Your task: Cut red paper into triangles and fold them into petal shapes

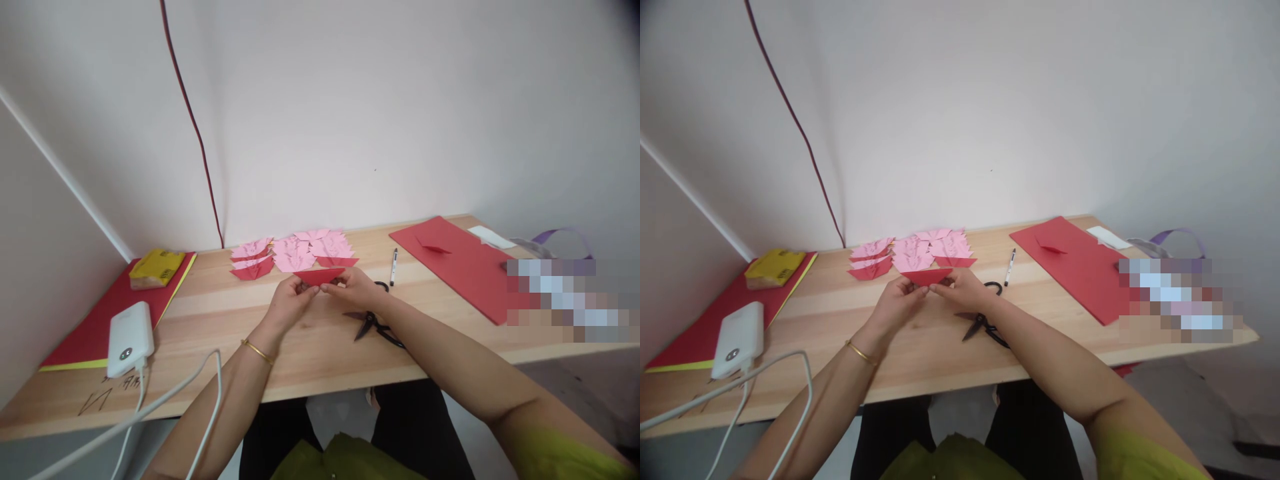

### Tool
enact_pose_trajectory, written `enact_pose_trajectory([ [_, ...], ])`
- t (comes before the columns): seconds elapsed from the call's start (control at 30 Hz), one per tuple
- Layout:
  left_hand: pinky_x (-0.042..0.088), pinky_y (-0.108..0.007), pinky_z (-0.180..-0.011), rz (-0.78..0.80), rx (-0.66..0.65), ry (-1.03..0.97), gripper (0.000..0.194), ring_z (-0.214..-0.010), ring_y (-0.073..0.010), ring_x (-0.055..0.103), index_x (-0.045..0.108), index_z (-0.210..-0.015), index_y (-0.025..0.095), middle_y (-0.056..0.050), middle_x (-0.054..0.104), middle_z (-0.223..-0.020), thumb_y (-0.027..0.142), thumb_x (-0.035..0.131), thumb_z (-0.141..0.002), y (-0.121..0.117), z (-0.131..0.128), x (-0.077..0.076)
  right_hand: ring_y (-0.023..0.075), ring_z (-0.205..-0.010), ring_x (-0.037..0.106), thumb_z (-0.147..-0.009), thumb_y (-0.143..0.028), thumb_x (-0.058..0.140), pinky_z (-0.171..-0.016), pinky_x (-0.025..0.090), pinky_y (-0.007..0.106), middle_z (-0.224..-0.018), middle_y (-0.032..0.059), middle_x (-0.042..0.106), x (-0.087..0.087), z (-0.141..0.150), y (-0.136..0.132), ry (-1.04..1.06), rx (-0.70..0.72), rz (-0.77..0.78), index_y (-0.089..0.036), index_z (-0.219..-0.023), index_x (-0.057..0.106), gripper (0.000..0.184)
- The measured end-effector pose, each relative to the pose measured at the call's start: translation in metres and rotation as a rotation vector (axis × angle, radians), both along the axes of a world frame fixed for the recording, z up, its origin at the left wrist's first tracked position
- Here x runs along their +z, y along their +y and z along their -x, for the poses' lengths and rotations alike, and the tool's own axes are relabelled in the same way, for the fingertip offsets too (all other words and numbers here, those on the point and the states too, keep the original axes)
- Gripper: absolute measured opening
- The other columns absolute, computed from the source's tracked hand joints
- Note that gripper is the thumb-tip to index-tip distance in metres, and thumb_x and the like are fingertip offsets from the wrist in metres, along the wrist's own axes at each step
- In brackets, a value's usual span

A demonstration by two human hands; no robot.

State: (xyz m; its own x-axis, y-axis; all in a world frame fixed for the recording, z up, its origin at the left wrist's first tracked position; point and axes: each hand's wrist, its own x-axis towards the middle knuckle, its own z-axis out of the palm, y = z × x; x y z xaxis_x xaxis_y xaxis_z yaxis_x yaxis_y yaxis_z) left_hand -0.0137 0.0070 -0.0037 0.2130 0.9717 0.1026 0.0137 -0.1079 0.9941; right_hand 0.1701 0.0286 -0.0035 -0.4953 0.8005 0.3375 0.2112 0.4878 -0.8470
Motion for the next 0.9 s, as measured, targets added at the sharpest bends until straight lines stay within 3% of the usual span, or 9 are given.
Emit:
enact_pose_trajectory([
  [0.37, 0.044, -0.026, -0.068, 0.003, 0.053, -0.058, 0.026, -0.071, -0.0143, 0.059, 0.066, -0.088, 0.013, -0.005, 0.068, -0.081, 0.027, 0.072, -0.067, -0.005, -0.002, 0.01, 0.0154, -0.076, 0.062, -0.082, -0.033, 0.059, -0.069, 0.048, 0.026, -0.092, 0.0049, 0.071, 0.008, 0.001, -0.004, -0.013, -0.004, -0.015, -0.019, -0.102, 0.07, 0.028],
  [0.53, 0.041, -0.022, -0.062, -0.043, 0.16, -0.037, 0.017, -0.063, -0.0104, 0.054, 0.062, -0.074, 0.015, 0.0, 0.062, -0.067, 0.028, 0.071, -0.068, -0.002, 0.007, 0.012, 0.0147, -0.072, 0.06, -0.082, -0.034, 0.057, -0.066, 0.046, 0.026, -0.087, 0.005, 0.07, 0.006, 0.0, -0.004, -0.063, -0.036, -0.009, -0.016, -0.098, 0.07, 0.028],
  [0.67, 0.043, -0.023, -0.067, -0.036, 0.222, -0.157, 0.019, -0.064, -0.0097, 0.055, 0.06, -0.077, 0.016, 0.002, 0.059, -0.068, 0.028, 0.071, -0.068, 0.001, 0.013, 0.011, 0.0146, -0.068, 0.059, -0.081, -0.036, 0.057, -0.064, 0.045, 0.026, -0.08, 0.0043, 0.069, 0.007, -0.001, -0.004, -0.102, -0.056, 0.015, -0.015, -0.097, 0.069, 0.029],
  [0.9, 0.045, -0.025, -0.068, -0.01, 0.198, -0.303, 0.021, -0.064, -0.0099, 0.052, 0.058, -0.072, 0.017, 0.002, 0.054, -0.065, 0.034, 0.069, -0.069, -0.001, 0.008, 0.017, 0.0168, -0.074, 0.061, -0.081, -0.038, 0.058, -0.066, 0.046, 0.028, -0.083, 0.0048, 0.069, 0.003, -0.001, -0.001, -0.047, -0.042, 0.022, -0.016, -0.09, 0.07, 0.026],
])
